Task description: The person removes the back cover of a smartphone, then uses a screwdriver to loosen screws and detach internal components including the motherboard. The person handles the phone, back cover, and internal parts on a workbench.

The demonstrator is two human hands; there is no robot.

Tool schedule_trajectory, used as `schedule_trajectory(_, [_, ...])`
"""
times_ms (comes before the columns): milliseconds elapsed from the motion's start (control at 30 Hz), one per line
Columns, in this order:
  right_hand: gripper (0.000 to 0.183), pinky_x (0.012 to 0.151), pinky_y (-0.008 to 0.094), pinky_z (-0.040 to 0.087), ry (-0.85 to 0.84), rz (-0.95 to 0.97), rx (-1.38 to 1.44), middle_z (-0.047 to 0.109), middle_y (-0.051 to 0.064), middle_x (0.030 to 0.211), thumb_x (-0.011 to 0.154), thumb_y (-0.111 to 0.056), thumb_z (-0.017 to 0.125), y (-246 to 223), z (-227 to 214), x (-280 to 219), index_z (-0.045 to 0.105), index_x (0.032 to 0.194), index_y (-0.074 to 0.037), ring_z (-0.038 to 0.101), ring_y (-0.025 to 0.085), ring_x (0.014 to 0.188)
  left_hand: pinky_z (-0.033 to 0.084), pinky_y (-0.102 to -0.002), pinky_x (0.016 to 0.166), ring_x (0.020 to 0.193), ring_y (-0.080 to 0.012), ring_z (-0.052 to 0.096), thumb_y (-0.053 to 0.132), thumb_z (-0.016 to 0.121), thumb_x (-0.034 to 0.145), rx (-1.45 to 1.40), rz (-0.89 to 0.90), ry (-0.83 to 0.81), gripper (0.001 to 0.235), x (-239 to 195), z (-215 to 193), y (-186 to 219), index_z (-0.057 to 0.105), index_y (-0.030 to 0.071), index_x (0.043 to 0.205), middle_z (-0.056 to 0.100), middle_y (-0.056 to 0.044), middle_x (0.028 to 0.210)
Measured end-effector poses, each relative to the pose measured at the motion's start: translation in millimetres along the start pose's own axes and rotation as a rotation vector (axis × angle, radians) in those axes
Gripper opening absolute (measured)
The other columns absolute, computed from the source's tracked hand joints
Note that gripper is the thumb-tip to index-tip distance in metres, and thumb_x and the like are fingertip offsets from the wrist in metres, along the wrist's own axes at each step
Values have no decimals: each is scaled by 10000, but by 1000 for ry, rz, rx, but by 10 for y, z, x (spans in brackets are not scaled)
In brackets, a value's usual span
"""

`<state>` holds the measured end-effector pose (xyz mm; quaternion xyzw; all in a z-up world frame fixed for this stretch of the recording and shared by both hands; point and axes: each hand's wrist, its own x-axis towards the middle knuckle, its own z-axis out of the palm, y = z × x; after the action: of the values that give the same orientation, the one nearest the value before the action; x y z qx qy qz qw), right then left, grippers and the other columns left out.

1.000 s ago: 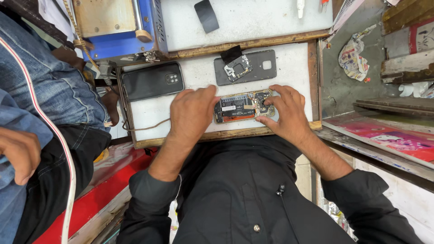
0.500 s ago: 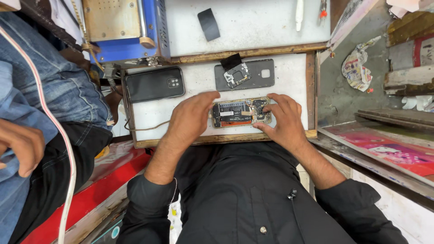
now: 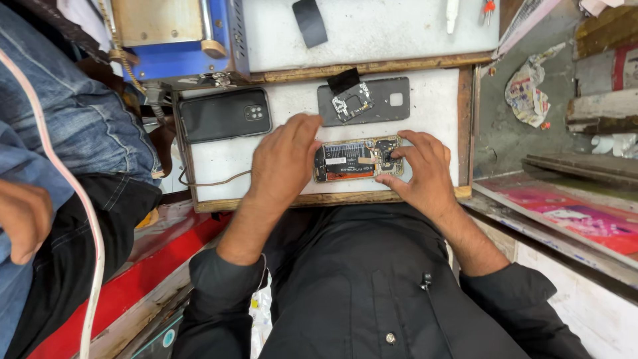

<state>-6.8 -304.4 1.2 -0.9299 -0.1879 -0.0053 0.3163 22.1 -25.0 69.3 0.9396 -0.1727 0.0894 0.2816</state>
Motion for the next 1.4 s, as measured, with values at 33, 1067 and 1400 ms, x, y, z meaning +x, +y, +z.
schedule_trajectory(33, [513, 1089, 497, 337, 8, 12, 3, 585, 120, 1427, 699, -347, 929, 17, 6, -2, 676, 1061, -86, 476, 357, 1357, 551, -393, 812, 968, -346, 694, 23, 639, 867, -113, 90, 46, 344, -25, -9, -15, 596, 70, 1205, 722, -172, 1134])
schedule_trajectory(1067, [334, 1078, 471, 417, 139, -21, -64, 656, 114, 1332, 850, -189, 863, -564, 20, 127, 719, 1140, -103, 545, 339, 1307, 555, -401, 762, 720, -288, 692, 225, 852, 917, 20, -54, 173, 292, -219, -4, -254, 653, 70, 1063, 685, -85, 764])
schedule_trajectory(1400, [146, 808, 416, 512, -49, -180, -38, 726, 15, 988, 900, -195, 781, -885, 422, 731, 765, 1027, -127, 625, 263, 933, 568, -402, 757, 838, -304, 732, 151, 858, 907, -53, -196, 308, 343, -518, -8, -344, 627, 43, 1136, 734, -114, 926])
